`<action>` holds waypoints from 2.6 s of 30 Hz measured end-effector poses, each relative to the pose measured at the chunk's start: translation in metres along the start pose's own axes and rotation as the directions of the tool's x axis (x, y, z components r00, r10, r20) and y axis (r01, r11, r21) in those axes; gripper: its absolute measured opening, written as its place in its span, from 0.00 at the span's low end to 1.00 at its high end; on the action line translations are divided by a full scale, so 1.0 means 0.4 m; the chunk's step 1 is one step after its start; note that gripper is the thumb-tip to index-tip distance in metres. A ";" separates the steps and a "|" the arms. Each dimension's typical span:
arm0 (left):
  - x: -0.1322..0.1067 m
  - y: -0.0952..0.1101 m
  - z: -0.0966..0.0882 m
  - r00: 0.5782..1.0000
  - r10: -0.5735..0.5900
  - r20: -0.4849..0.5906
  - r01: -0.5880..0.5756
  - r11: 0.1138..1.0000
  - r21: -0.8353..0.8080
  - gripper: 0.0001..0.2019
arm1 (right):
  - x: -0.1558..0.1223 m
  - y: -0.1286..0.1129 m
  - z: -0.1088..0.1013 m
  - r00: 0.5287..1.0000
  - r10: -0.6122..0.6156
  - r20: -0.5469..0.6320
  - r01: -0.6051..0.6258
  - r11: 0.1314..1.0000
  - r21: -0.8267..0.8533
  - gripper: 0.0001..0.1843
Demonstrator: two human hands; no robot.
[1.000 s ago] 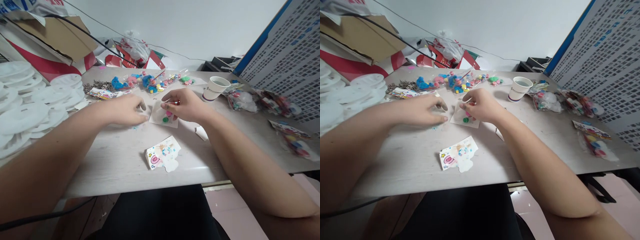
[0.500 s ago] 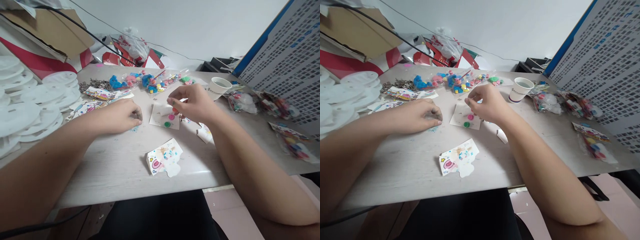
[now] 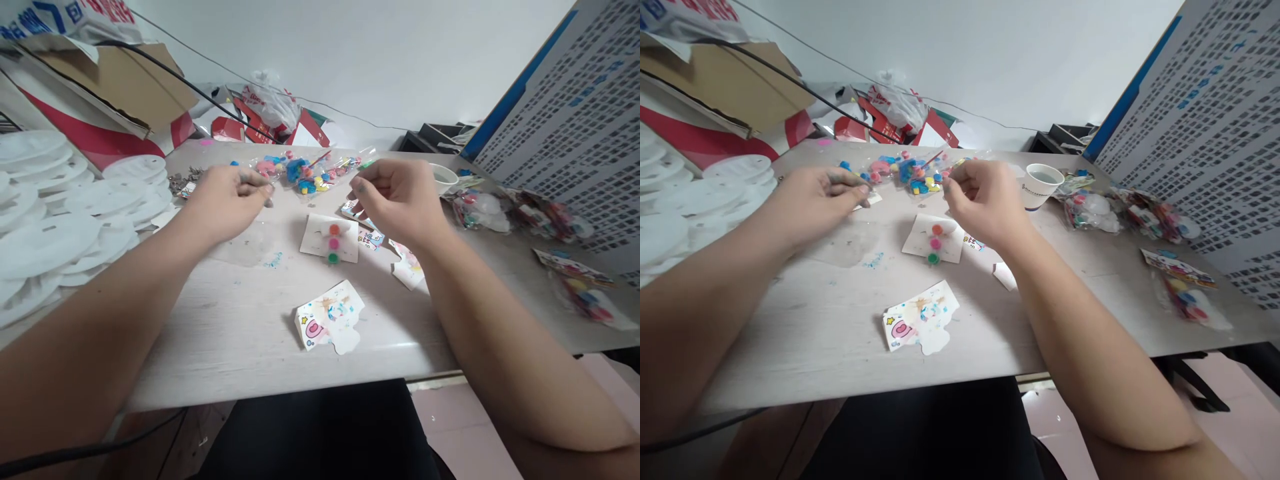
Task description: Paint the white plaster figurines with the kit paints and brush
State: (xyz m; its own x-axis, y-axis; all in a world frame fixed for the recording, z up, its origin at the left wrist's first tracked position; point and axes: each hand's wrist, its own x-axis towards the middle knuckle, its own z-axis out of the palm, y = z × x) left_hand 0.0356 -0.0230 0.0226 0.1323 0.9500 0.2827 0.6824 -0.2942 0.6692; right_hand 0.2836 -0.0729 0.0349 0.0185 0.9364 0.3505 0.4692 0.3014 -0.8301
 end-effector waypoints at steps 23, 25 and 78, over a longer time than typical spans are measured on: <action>-0.077 0.078 0.107 0.960 0.244 0.138 -0.222 0.962 -0.162 0.11 | 0.010 -0.022 -0.006 0.962 0.120 0.246 -0.204 0.916 0.346 0.14; -0.068 0.069 0.101 0.964 0.243 0.103 -0.227 0.962 -0.151 0.11 | 0.019 0.007 -0.022 0.982 -0.039 0.185 0.029 0.998 0.052 0.16; -0.081 0.041 0.091 0.943 -0.035 0.330 -0.071 0.950 0.303 0.10 | 0.022 0.037 0.009 0.711 0.057 0.701 0.172 0.952 -0.252 0.25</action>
State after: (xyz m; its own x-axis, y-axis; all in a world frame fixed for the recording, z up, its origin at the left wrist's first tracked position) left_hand 0.0685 -0.0549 -0.0006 0.3385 0.9408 0.0168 0.8570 -0.3156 0.4074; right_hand 0.2875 -0.0598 0.0240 -0.5788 0.8091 -0.1020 0.6728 0.4031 -0.6204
